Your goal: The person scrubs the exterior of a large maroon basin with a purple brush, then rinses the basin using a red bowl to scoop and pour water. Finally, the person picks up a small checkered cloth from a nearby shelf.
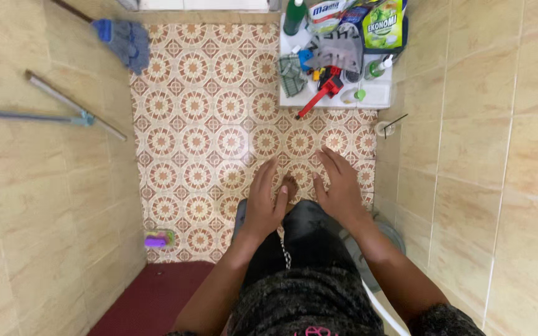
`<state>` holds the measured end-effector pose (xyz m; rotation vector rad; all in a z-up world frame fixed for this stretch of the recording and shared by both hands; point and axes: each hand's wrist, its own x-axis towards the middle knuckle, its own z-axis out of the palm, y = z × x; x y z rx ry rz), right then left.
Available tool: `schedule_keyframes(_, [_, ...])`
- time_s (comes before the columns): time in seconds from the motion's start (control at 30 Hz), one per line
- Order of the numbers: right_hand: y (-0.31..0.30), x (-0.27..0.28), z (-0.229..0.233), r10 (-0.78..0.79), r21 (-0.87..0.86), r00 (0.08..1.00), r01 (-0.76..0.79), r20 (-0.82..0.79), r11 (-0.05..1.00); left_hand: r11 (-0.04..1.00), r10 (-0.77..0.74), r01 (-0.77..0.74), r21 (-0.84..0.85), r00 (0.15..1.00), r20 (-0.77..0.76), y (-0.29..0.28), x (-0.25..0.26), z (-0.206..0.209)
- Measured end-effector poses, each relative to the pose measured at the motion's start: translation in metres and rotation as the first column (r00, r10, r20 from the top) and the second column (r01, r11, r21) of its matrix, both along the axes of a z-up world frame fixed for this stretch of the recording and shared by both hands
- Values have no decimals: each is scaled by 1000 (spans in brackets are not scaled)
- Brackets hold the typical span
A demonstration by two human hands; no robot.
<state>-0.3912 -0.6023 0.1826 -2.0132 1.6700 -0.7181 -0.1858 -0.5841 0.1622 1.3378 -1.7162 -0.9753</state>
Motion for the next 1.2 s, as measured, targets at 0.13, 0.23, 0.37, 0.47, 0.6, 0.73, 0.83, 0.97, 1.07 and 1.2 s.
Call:
schedule_keyframes(0.13, [-34,-13,-29,-38,44,998,36,51,998,998,10,-11,62,1000,29,-37,-11,-24])
schedule_keyframes(0.23, [-60,-19,-59,-62,47,998,62,1,997,993,-12,8,116,1000,29,-71,-16,-47])
schedule_keyframes(0.37, [-94,-25,-110,-95,59,995,95,-16,994,996,-34,31,80,999,40,-114,-21,-93])
schedule_keyframes(0.47, [-118,-27,-156,-126,69,991,129,-49,989,996,-68,64,54,996,66,-150,-24,-141])
schedule_keyframes(0.6, [-149,-28,-222,-151,124,986,158,-65,980,987,-132,124,103,988,76,-187,-30,-214])
schedule_keyframes(0.73, [-180,-28,-291,-153,148,984,166,-94,975,982,-145,138,133,989,43,-220,-36,-285])
schedule_keyframes(0.83, [-202,-34,-348,-133,77,991,135,-36,988,980,-162,160,118,987,13,-241,-45,-343])
schedule_keyframes(0.97, [-227,-45,-428,-99,133,991,111,-94,985,980,-169,160,121,983,65,-263,-56,-438])
schedule_keyframes(1.07, [-251,-56,-489,-51,220,988,83,-146,972,986,-135,124,110,985,106,-278,-61,-518])
schedule_keyframes(1.2, [-273,-62,-558,24,301,953,72,-303,951,973,-93,86,213,995,22,-301,-70,-603])
